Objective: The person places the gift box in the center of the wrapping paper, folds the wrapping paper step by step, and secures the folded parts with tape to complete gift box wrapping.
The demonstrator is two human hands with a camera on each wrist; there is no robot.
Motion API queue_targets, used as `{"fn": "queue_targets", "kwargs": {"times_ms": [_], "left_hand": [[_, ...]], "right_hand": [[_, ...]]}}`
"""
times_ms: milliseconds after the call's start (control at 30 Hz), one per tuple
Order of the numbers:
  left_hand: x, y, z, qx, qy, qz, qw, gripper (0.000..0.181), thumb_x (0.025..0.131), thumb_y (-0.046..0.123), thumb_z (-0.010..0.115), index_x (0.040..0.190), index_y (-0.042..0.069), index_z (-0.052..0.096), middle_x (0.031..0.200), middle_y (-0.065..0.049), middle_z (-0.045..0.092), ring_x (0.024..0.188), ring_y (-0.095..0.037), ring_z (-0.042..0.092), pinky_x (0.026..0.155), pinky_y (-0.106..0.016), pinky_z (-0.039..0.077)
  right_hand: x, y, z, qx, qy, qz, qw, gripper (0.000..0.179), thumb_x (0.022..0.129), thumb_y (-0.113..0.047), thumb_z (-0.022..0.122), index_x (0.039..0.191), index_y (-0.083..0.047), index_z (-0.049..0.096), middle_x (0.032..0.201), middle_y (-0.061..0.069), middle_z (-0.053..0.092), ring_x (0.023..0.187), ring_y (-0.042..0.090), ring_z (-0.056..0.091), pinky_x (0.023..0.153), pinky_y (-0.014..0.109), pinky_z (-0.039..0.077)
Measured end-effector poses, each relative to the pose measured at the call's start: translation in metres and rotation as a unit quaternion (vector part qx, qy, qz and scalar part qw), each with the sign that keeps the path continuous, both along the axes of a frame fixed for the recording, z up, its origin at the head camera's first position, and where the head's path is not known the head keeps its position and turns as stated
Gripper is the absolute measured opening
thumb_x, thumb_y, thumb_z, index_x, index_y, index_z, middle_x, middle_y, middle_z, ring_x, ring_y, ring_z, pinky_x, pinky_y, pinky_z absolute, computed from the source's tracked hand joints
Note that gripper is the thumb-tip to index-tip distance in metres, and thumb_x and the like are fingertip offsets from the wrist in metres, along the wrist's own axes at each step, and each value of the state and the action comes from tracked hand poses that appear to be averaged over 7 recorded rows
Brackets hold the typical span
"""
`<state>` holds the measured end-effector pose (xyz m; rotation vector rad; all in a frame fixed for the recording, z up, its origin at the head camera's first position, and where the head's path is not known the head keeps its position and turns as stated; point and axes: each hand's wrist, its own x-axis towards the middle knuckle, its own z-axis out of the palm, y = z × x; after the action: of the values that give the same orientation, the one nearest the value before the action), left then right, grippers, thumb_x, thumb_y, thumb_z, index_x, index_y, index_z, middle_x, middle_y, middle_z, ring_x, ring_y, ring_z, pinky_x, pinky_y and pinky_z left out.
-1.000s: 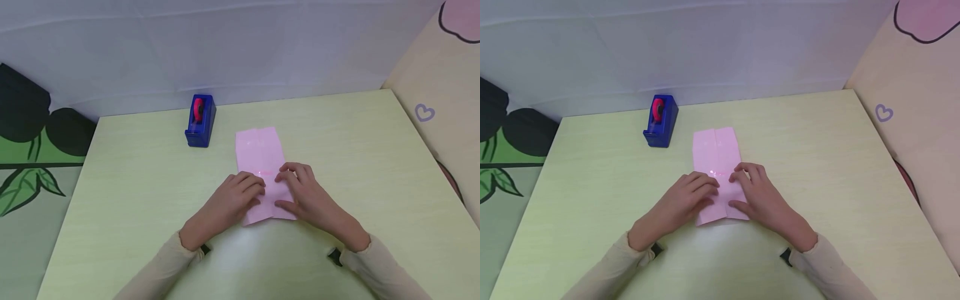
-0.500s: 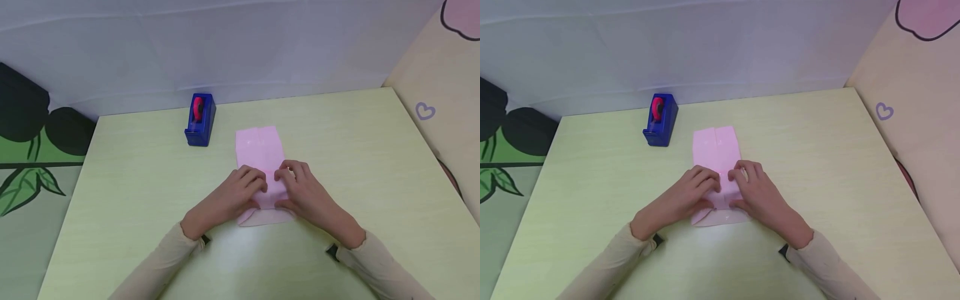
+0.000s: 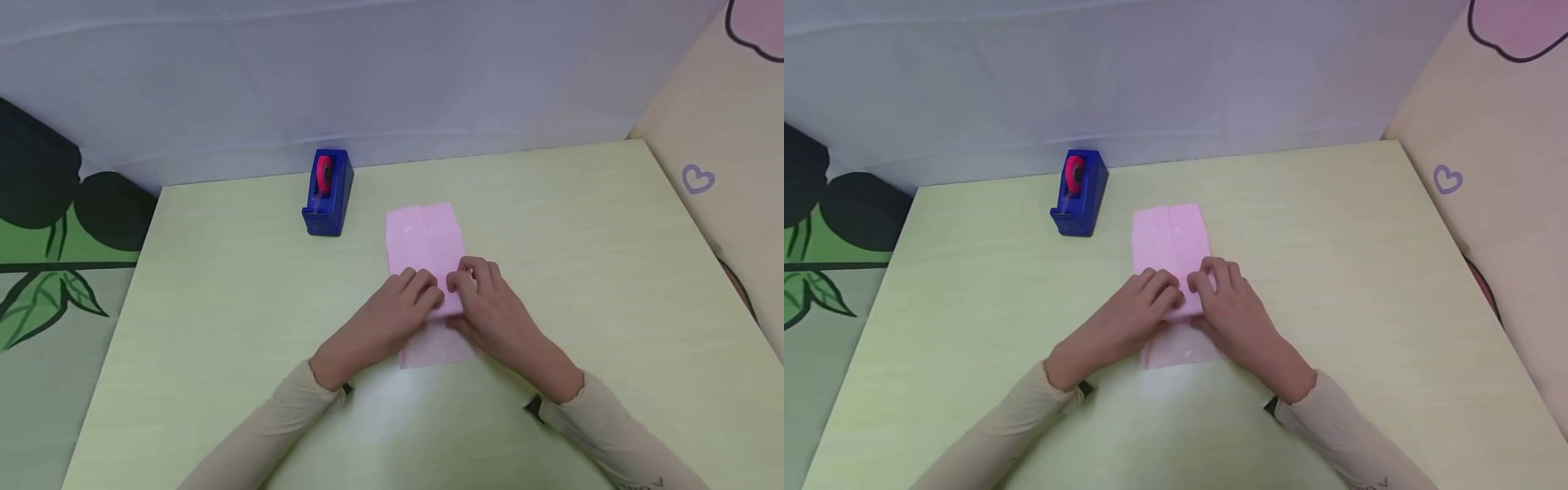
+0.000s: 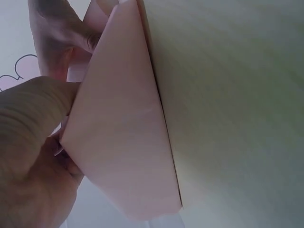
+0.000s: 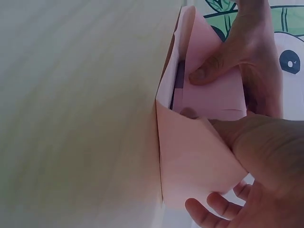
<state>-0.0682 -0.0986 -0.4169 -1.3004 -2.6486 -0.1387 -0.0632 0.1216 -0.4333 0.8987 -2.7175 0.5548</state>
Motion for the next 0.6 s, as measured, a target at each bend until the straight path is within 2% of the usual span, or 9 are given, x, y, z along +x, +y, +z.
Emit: {"fn": "queue_targets", "kwargs": {"times_ms": [233,433,600], "left_hand": [[0.001,0.005,0.0,0.005,-0.003,0.011,0.9999,0.016,0.1,0.008,0.066,0.115,0.011,0.059,0.115,-0.005,0.057,0.098,-0.021,0.051,0.082,-0.028,0.046],[0.0,0.007,0.0,0.023,-0.022,0.02,0.9993,0.025,0.097,0.027,0.074,0.114,0.015,0.062,0.111,-0.002,0.058,0.094,-0.018,0.05,0.078,-0.027,0.045],[0.001,0.012,-0.003,-0.008,0.01,0.034,0.9993,0.018,0.102,0.015,0.066,0.119,0.014,0.061,0.11,-0.003,0.059,0.094,-0.021,0.052,0.073,-0.027,0.045]], "right_hand": [[-0.001,-0.004,0.002,-0.005,-0.011,-0.01,0.9999,0.048,0.083,-0.023,0.09,0.106,-0.007,0.051,0.121,0.019,0.048,0.1,0.038,0.052,0.075,0.037,0.052],[-0.001,-0.004,0.001,-0.019,-0.038,-0.015,0.999,0.047,0.082,-0.019,0.09,0.107,-0.007,0.052,0.123,0.018,0.047,0.104,0.036,0.052,0.073,0.036,0.053],[0.0,-0.005,0.001,-0.026,-0.05,-0.024,0.9981,0.048,0.084,-0.024,0.089,0.109,-0.006,0.053,0.127,0.019,0.047,0.112,0.039,0.053,0.071,0.037,0.056]]}}
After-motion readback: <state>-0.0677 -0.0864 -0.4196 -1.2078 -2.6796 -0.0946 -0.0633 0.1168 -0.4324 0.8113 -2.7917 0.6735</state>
